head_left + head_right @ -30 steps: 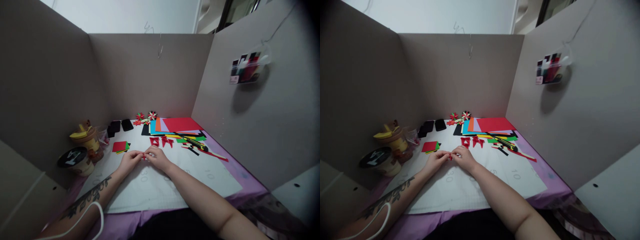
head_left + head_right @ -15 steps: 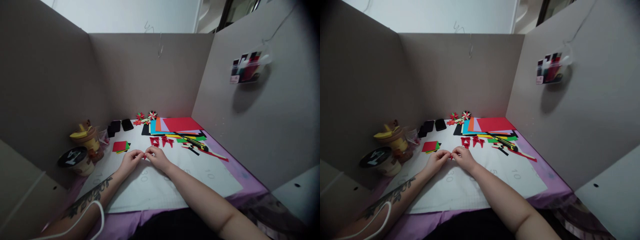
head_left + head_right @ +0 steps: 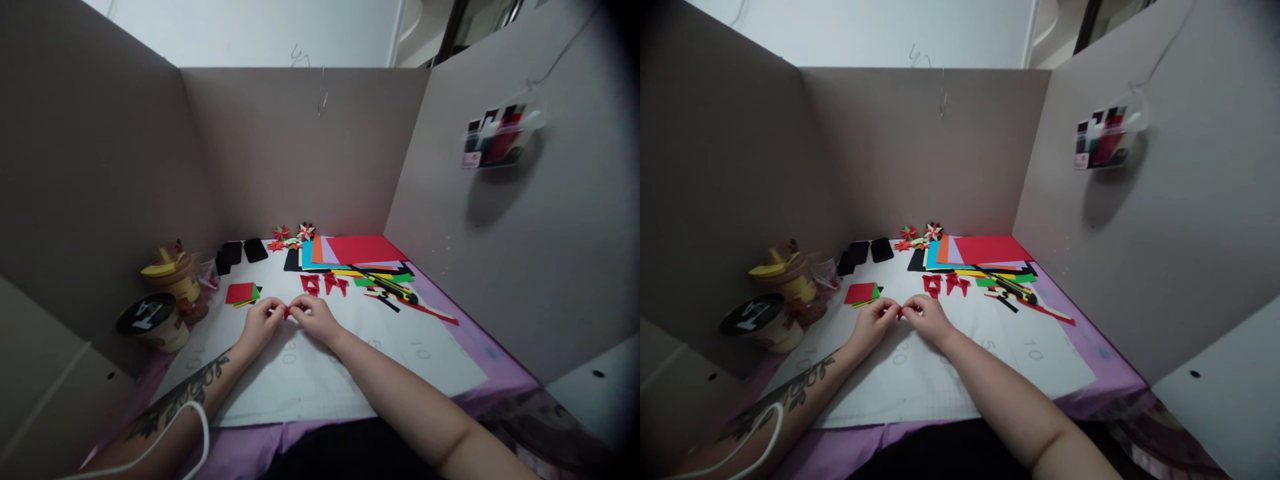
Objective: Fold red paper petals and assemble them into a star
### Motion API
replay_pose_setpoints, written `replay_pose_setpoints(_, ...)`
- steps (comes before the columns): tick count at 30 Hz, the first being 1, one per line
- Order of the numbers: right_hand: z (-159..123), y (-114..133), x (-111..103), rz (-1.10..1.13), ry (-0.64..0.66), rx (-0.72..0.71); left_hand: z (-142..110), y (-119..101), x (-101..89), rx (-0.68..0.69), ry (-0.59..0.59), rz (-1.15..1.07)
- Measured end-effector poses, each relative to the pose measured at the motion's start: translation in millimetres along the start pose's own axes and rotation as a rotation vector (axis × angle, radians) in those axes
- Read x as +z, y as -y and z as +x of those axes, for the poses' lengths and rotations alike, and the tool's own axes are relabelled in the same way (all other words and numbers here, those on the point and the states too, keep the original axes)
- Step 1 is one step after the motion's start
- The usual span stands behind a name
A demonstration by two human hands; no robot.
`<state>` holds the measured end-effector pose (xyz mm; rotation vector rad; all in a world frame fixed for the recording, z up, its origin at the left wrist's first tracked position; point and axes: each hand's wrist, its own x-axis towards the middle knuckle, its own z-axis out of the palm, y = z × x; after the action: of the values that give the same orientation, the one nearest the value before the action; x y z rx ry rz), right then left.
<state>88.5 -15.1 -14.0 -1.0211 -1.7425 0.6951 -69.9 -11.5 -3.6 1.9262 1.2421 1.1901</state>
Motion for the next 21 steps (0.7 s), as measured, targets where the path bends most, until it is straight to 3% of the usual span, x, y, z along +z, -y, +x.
replay_pose_setpoints(9,0,-1,7,-0.031,-0.009,0.020,-3,1,5.0,0.014,0.026,0.043)
replay_pose_setpoints(16,2,-2,6,0.112,-0.026,0.166,2,12,10.4,-0.047,0.006,-0.222)
replay_pose_setpoints(21,3,0,5,0.178,-0.046,0.220,2,11,10.6,-0.143,0.092,-0.383)
